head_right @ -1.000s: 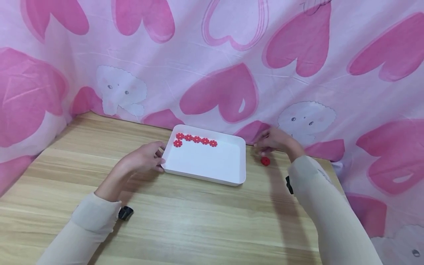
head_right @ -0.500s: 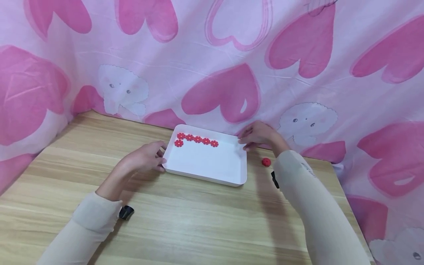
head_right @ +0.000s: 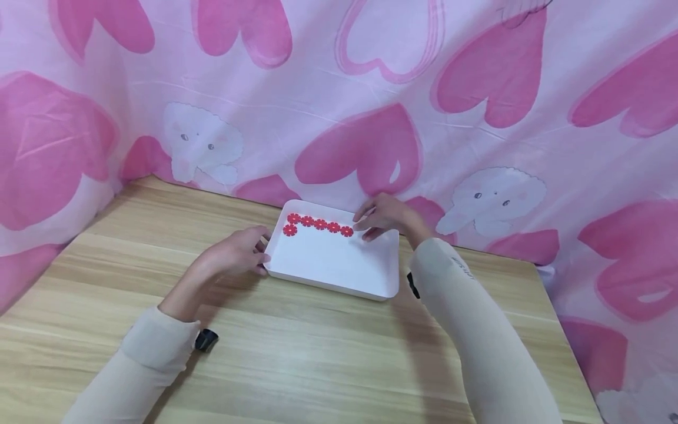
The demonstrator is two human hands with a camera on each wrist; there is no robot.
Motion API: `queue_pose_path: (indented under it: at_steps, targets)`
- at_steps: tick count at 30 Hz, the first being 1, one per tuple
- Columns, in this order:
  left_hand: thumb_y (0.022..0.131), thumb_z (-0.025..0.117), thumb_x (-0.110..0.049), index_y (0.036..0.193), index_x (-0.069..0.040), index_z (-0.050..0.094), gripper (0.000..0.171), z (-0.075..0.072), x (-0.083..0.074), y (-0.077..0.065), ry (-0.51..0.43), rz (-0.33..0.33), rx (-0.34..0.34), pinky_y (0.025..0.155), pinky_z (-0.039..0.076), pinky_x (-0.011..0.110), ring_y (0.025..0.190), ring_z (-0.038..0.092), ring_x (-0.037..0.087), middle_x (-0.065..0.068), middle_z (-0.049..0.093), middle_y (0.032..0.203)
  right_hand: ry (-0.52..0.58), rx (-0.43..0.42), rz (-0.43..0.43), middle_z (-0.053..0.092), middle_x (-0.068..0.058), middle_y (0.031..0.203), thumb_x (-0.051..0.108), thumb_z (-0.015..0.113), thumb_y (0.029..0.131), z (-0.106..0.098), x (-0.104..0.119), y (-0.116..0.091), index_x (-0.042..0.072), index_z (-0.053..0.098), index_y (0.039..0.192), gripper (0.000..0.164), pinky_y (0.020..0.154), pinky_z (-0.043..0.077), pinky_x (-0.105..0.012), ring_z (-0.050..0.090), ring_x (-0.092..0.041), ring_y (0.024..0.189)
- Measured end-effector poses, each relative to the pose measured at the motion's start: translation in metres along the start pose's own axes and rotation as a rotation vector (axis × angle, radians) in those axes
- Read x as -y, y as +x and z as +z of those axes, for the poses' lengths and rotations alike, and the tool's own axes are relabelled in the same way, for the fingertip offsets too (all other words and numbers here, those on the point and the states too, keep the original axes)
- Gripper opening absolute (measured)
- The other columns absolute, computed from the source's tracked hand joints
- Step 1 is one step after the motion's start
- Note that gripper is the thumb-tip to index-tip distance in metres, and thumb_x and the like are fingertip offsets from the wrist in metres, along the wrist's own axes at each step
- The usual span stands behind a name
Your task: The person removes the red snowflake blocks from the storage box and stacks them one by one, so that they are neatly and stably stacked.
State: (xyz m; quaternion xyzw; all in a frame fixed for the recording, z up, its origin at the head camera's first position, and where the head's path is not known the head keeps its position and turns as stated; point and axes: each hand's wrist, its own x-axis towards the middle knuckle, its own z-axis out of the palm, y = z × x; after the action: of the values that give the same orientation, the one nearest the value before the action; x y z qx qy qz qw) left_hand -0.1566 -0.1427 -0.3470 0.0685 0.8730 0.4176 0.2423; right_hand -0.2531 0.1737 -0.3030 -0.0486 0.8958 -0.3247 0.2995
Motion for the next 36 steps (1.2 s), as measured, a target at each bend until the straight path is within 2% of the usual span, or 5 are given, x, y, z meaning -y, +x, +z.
queue_pose_path:
  at_steps: [8, 18, 24, 32, 36]
  targets:
    - [0.107, 0.059, 0.001, 0.145, 0.009, 0.049, 0.04, 0.002, 0.0, -0.001, 0.005, -0.002, -0.014, 0.083, 0.064, 0.033, 0.09, 0.069, 0.024, 0.022, 0.064, 0.12, -0.006, 0.014, -0.024, 0.075, -0.026, 0.123, 0.015, 0.076, 0.101, 0.01, 0.016, 0.015, -0.001, 0.07, 0.135, 0.038, 0.083, 0.067, -0.032, 0.081, -0.025, 0.086]
    - [0.107, 0.059, 0.001, 0.146, 0.007, 0.049, 0.041, 0.002, -0.001, 0.0, 0.024, -0.01, -0.01, 0.085, 0.062, 0.033, 0.09, 0.07, 0.024, 0.022, 0.065, 0.125, -0.051, 0.031, -0.036, 0.078, -0.018, 0.12, 0.018, 0.078, 0.099, 0.032, 0.041, 0.03, 0.005, 0.073, 0.133, 0.036, 0.088, 0.066, -0.032, 0.081, -0.032, 0.1]
    - [0.107, 0.059, 0.001, 0.144, 0.007, 0.05, 0.039, 0.002, -0.001, 0.0, 0.026, -0.018, -0.009, 0.085, 0.063, 0.034, 0.09, 0.071, 0.024, 0.022, 0.065, 0.123, -0.069, 0.032, -0.064, 0.078, -0.016, 0.118, 0.017, 0.079, 0.098, 0.047, 0.058, 0.04, 0.004, 0.075, 0.128, 0.033, 0.089, 0.066, -0.034, 0.081, -0.03, 0.096]
    - [0.106, 0.061, 0.0, 0.141, 0.006, 0.052, 0.036, 0.005, -0.003, 0.001, 0.044, -0.01, -0.002, 0.08, 0.057, 0.029, 0.085, 0.071, 0.023, 0.019, 0.066, 0.116, -0.077, 0.008, -0.027, 0.078, -0.011, 0.119, 0.018, 0.081, 0.097, 0.068, 0.07, 0.052, 0.008, 0.077, 0.126, 0.03, 0.092, 0.066, -0.032, 0.081, -0.022, 0.089]
    - [0.107, 0.061, -0.001, 0.142, 0.006, 0.052, 0.038, 0.005, -0.005, 0.001, 0.049, -0.024, 0.001, 0.082, 0.058, 0.03, 0.087, 0.07, 0.023, 0.019, 0.066, 0.118, -0.077, 0.004, -0.037, 0.077, -0.011, 0.12, 0.016, 0.082, 0.097, 0.076, 0.076, 0.058, 0.006, 0.077, 0.127, 0.032, 0.089, 0.066, -0.03, 0.081, -0.022, 0.089]
